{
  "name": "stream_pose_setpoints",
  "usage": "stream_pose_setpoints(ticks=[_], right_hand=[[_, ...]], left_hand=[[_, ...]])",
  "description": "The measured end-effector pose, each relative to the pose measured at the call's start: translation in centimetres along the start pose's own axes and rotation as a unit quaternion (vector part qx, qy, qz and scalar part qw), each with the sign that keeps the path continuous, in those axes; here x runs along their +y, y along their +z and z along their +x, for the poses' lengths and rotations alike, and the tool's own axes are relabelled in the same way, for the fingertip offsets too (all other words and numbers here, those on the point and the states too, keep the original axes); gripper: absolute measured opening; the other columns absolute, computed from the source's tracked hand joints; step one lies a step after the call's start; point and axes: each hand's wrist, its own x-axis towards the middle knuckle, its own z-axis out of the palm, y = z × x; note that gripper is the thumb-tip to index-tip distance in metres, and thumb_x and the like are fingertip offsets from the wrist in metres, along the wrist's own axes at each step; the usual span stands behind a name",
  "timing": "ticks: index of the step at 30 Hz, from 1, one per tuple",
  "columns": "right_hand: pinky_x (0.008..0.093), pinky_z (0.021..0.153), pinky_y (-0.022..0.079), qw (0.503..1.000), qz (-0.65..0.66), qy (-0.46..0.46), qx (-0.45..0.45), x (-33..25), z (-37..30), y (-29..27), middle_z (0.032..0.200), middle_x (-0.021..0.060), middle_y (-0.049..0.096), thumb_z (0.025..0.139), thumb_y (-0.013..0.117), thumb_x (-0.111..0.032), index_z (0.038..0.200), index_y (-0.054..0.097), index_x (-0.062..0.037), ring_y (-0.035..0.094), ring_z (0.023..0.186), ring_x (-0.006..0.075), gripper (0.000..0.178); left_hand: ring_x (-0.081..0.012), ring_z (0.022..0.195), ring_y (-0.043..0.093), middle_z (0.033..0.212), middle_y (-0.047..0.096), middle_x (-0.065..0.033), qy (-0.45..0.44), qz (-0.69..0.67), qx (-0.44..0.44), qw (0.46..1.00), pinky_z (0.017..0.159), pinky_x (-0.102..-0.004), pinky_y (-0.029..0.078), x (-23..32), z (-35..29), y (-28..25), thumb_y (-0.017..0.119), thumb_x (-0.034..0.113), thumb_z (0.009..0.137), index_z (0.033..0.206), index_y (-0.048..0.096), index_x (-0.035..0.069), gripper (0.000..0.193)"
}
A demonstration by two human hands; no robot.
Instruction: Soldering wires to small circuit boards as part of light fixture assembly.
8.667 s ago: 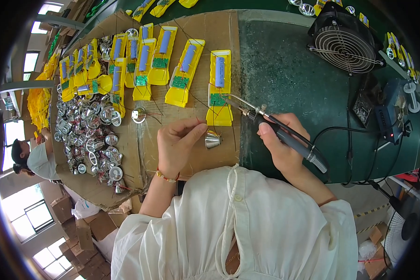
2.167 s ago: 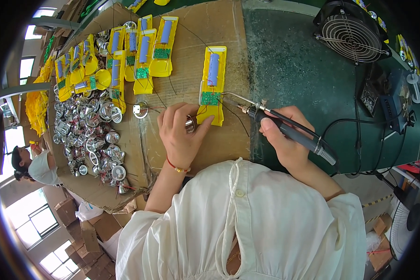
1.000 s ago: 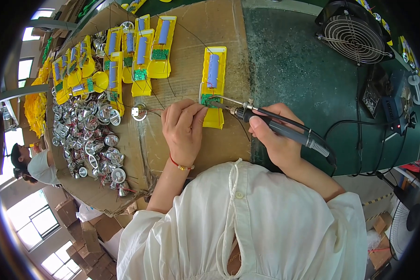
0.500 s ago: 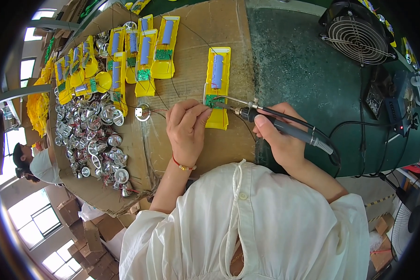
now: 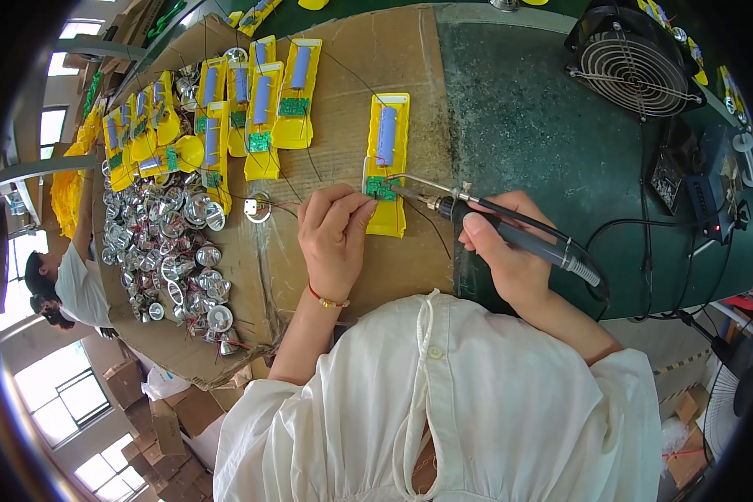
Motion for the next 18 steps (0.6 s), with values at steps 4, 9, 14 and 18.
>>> stream_pose_setpoints(ticks=[4,9,14,18], right_hand=[[0.0231,0.055,0.048,1.000,0.007,-0.010,0.008,-0.6,0.0,-1.0,0.070,0.0091,0.060,0.081,0.061,-0.005,0.086,0.053,0.0018,0.057,0.061,0.0109,0.012],[0.0217,0.051,0.045,0.997,-0.025,-0.046,0.058,-0.1,0.6,-4.0,0.067,0.0091,0.059,0.084,0.057,-0.008,0.088,0.051,0.0017,0.056,0.056,0.0111,0.012],[0.0241,0.053,0.047,0.992,-0.073,-0.058,0.089,1.1,1.0,-6.7,0.068,0.0100,0.059,0.082,0.059,-0.005,0.086,0.052,0.0026,0.056,0.059,0.0118,0.011],[0.0213,0.054,0.044,0.992,-0.046,0.006,0.115,1.0,1.4,-6.2,0.067,0.0031,0.060,0.077,0.066,-0.007,0.083,0.058,-0.0020,0.054,0.060,0.0062,0.011]], left_hand=[[-0.0168,0.069,0.056,0.082,0.058,-0.0055,-0.075,-0.063,0.001,0.995,0.062,-0.0280,0.043,1.1,0.5,-0.8,0.068,0.007,0.073,0.082,0.061,0.004,0.011],[-0.0121,0.047,0.056,0.054,0.057,-0.0070,-0.201,-0.046,-0.195,0.959,0.047,-0.0242,0.044,-0.2,0.9,-1.8,0.067,0.014,0.076,0.074,0.063,0.000,0.015],[-0.0219,0.043,0.054,0.052,0.057,-0.0098,-0.204,-0.101,-0.240,0.944,0.045,-0.0292,0.043,1.2,8.1,0.4,0.064,0.018,0.076,0.067,0.063,0.001,0.020],[-0.0261,0.053,0.060,0.057,0.060,-0.0114,-0.076,-0.042,-0.248,0.965,0.053,-0.0347,0.047,2.2,18.6,5.9,0.060,0.022,0.077,0.066,0.065,0.004,0.022]])
